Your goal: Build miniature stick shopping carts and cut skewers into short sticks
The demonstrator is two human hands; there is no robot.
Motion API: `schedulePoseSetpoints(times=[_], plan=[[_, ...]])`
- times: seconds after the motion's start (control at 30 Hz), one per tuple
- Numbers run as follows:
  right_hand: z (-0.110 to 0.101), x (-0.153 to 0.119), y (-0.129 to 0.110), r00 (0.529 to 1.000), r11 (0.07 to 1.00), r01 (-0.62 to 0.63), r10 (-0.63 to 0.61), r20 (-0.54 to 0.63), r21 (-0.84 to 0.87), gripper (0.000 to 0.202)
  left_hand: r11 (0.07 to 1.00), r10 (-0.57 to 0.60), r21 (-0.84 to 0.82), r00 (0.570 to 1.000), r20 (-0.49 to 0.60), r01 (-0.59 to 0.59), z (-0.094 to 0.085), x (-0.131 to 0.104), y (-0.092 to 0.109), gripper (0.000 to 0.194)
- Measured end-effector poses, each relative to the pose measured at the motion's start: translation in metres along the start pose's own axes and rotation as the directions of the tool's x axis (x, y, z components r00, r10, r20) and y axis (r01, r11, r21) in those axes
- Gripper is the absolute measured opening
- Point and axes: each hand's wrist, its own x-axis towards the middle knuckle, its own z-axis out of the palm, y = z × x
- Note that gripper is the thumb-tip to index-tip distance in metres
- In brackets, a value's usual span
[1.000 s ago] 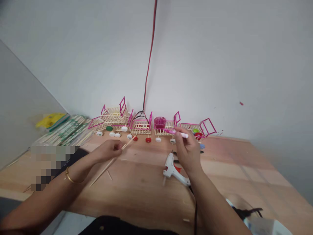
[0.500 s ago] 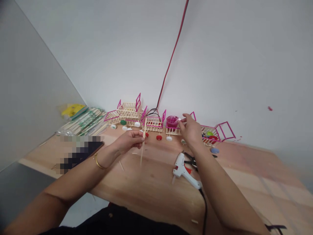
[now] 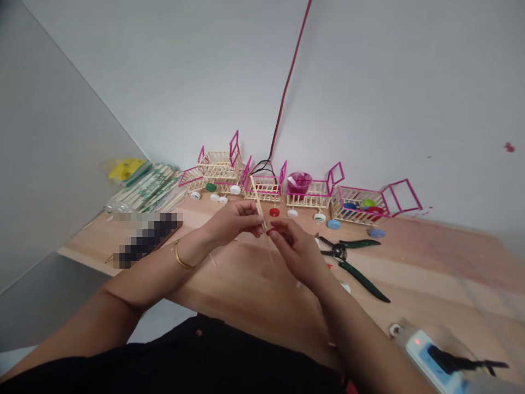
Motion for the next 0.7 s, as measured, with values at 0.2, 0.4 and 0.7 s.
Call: schedulePoseSetpoints(times=[0.2, 0.4, 0.7], plan=[[0.005, -0.004, 0.0, 0.995, 0.992, 0.059, -0.049, 0.09, -0.113, 0.022, 0.987, -0.041, 0.155, 0.998, 0.041, 0.034, 0.003, -0.001, -0.013, 0.026], [-0.001, -0.001, 0.008, 0.999, 0.994, 0.019, -0.014, 0.046, -0.105, 0.022, 0.462, -0.065, 0.886, 0.996, 0.066, -0.028, -0.036, -0.011, 0.001, 0.014], [-0.001, 0.0, 0.01, 0.998, 0.996, 0.037, -0.033, 0.047, -0.078, 0.022, -0.067, -0.169, 0.994, 0.983, 0.076, -0.088, -0.05, -0.024, -0.017, 0.015]])
